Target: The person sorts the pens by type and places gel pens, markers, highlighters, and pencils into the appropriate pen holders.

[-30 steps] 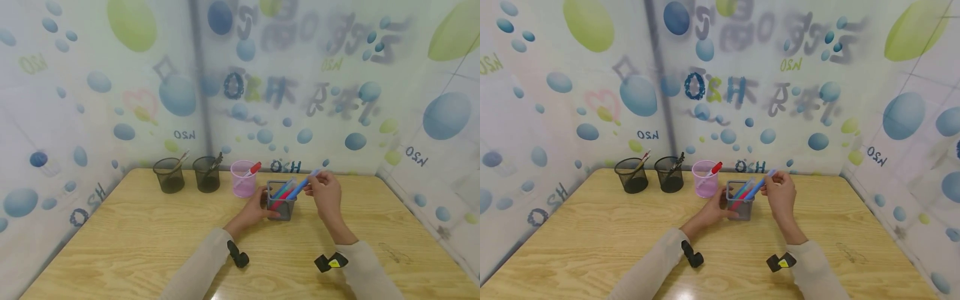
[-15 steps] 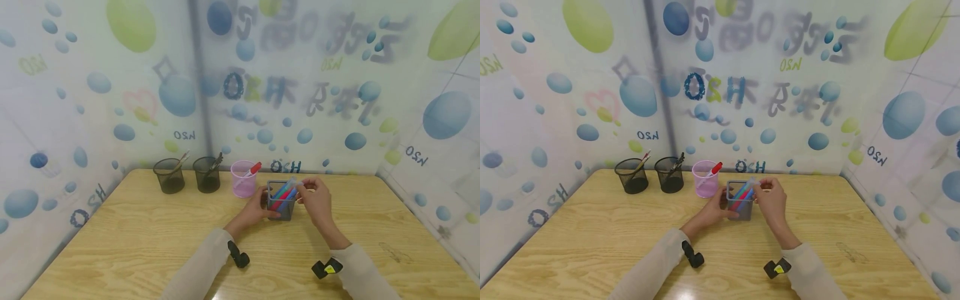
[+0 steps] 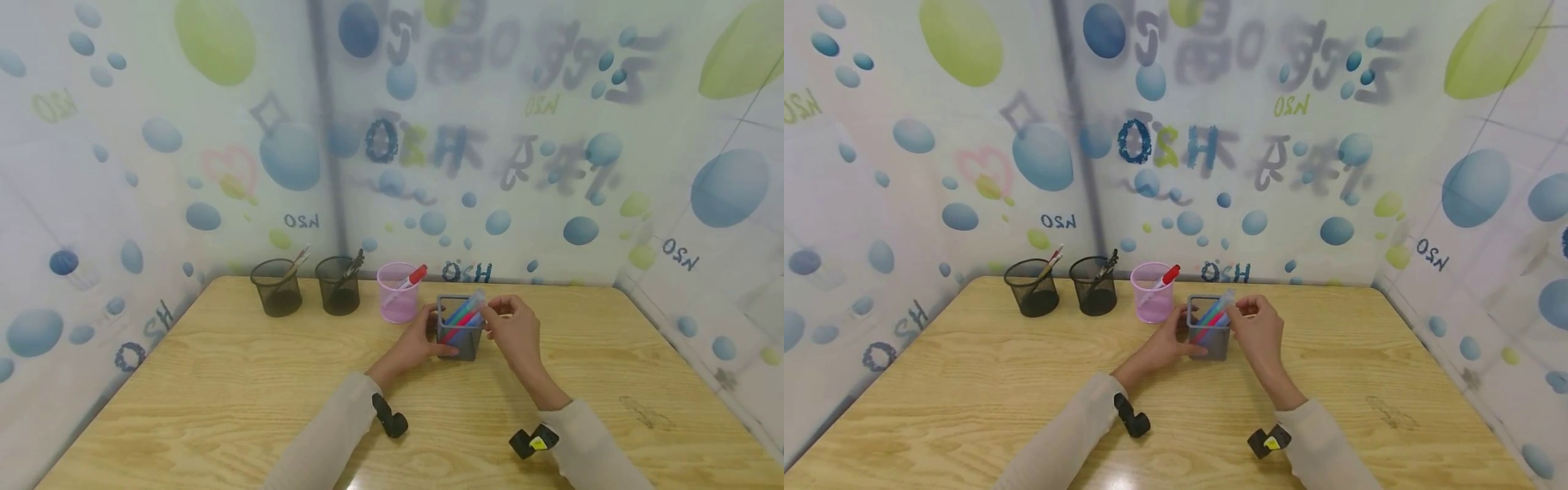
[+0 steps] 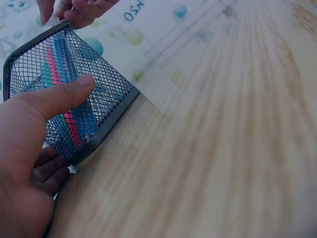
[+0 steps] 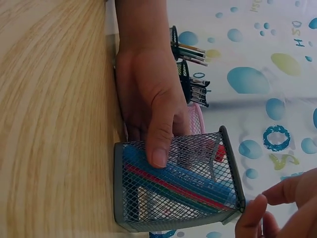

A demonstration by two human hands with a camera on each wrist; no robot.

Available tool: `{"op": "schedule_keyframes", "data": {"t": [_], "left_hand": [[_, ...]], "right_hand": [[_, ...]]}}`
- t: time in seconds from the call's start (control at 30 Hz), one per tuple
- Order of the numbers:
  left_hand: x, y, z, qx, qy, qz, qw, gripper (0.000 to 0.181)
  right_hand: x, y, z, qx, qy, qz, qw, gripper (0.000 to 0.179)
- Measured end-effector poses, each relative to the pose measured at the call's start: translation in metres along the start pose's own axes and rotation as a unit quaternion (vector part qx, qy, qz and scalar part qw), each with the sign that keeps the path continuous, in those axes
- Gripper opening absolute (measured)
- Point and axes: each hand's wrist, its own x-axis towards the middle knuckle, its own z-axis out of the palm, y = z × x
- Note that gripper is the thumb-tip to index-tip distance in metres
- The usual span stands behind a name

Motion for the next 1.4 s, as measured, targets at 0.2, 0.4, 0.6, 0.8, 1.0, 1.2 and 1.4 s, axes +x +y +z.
{"op": "schedule_keyframes", "data": {"t": [0.2, 0.4, 0.6, 0.8, 1.0, 1.2, 1.4], "left_hand": [[0.000, 0.001, 0.000, -0.004, -0.002, -0.001, 1.0000, 0.085], [0.000, -0.001, 0.000, -0.005, -0.005, -0.005, 1.0000, 0.086], [0.002, 0.000, -0.001, -0.010, 0.000, -0.007, 0.9999, 0.088], [0.008, 0.003, 0.001, -0.029, 0.012, -0.021, 0.9993, 0.087], [0.025, -0.001, 0.005, -0.033, 0.026, -0.033, 0.9986, 0.086], [0.043, 0.000, 0.009, -0.009, 0.052, -0.044, 0.9976, 0.088], [0.060, 0.000, 0.012, -0.001, 0.053, -0.046, 0.9976, 0.089]], "right_hand": [[-0.001, 0.001, -0.002, -0.011, -0.015, -0.001, 0.9998, 0.023], [-0.001, -0.001, -0.006, -0.005, -0.032, 0.012, 0.9994, 0.029], [0.002, -0.010, -0.015, 0.015, -0.017, 0.013, 0.9997, 0.035], [0.006, -0.021, -0.030, 0.036, 0.003, 0.002, 0.9993, 0.038], [0.006, -0.026, -0.041, 0.044, 0.001, -0.005, 0.9990, 0.033], [0.010, -0.025, -0.046, 0.054, -0.008, -0.018, 0.9983, 0.034], [0.015, -0.022, -0.051, 0.044, -0.015, -0.019, 0.9987, 0.036]]}}
